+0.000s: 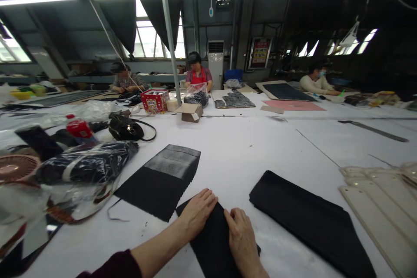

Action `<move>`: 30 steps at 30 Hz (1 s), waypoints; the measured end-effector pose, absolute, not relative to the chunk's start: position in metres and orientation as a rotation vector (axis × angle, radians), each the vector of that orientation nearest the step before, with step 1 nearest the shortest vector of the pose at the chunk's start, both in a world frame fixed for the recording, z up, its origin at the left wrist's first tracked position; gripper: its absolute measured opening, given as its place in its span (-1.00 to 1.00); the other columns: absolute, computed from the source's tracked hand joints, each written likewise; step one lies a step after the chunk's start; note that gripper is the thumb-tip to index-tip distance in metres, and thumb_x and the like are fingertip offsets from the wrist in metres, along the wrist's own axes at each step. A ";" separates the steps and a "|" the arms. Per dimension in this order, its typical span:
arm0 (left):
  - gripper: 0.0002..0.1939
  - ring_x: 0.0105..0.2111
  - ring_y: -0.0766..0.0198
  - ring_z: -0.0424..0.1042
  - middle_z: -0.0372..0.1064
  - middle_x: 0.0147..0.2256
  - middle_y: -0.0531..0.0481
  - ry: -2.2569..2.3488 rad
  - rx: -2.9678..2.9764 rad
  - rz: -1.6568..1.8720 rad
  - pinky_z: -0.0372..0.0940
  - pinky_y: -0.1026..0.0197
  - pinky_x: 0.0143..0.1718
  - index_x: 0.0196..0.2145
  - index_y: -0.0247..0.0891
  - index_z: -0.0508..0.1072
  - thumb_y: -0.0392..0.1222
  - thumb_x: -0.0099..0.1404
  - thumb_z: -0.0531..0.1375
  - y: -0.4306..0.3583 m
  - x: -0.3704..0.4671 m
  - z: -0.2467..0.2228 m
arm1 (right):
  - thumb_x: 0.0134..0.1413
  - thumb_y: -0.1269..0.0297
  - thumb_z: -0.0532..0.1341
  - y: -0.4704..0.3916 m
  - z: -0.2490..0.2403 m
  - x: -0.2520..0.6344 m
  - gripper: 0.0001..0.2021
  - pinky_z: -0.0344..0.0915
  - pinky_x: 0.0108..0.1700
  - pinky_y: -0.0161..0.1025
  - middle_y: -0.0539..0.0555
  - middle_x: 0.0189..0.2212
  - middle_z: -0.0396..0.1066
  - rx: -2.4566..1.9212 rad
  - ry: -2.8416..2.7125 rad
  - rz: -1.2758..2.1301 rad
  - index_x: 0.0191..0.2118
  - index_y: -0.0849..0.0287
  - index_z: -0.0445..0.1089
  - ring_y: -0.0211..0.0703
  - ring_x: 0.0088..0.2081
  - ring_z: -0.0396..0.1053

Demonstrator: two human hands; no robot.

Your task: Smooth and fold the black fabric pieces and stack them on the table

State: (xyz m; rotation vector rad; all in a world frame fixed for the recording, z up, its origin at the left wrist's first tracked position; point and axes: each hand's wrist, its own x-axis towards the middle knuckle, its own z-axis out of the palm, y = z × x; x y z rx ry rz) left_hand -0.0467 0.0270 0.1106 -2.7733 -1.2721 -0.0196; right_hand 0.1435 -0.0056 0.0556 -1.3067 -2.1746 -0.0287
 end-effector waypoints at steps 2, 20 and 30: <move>-0.50 0.16 0.10 0.15 0.24 0.09 -0.20 -1.279 -2.774 -0.026 -0.13 0.05 0.26 0.22 -0.33 0.15 -0.30 0.33 0.04 0.025 -0.045 0.105 | 0.15 0.60 0.02 -0.008 0.055 0.147 -0.67 0.18 -0.23 -0.16 0.09 -0.31 0.25 -1.311 -2.168 -0.011 -0.05 0.17 0.33 -0.10 -0.26 0.22; -0.35 0.13 0.10 0.15 0.18 0.08 -0.16 -1.162 -2.866 -0.072 -0.02 -0.02 0.23 0.25 -0.16 0.09 -0.47 0.22 0.05 0.009 -0.024 0.111 | 0.16 0.58 0.04 -0.033 0.064 0.180 -0.71 0.19 -0.21 -0.19 0.07 -0.31 0.25 -1.308 -2.164 0.069 -0.09 0.18 0.35 -0.13 -0.26 0.21; -0.33 0.04 0.09 0.23 0.21 0.01 -0.09 -1.190 -2.911 -0.041 0.19 0.03 0.07 0.25 0.00 0.06 -0.41 0.25 0.08 -0.003 -0.010 0.115 | 0.17 0.57 0.00 -0.044 0.065 0.202 -0.68 0.25 -0.24 -0.19 0.08 -0.31 0.26 -1.218 -2.194 0.069 -0.04 0.17 0.34 -0.13 -0.26 0.24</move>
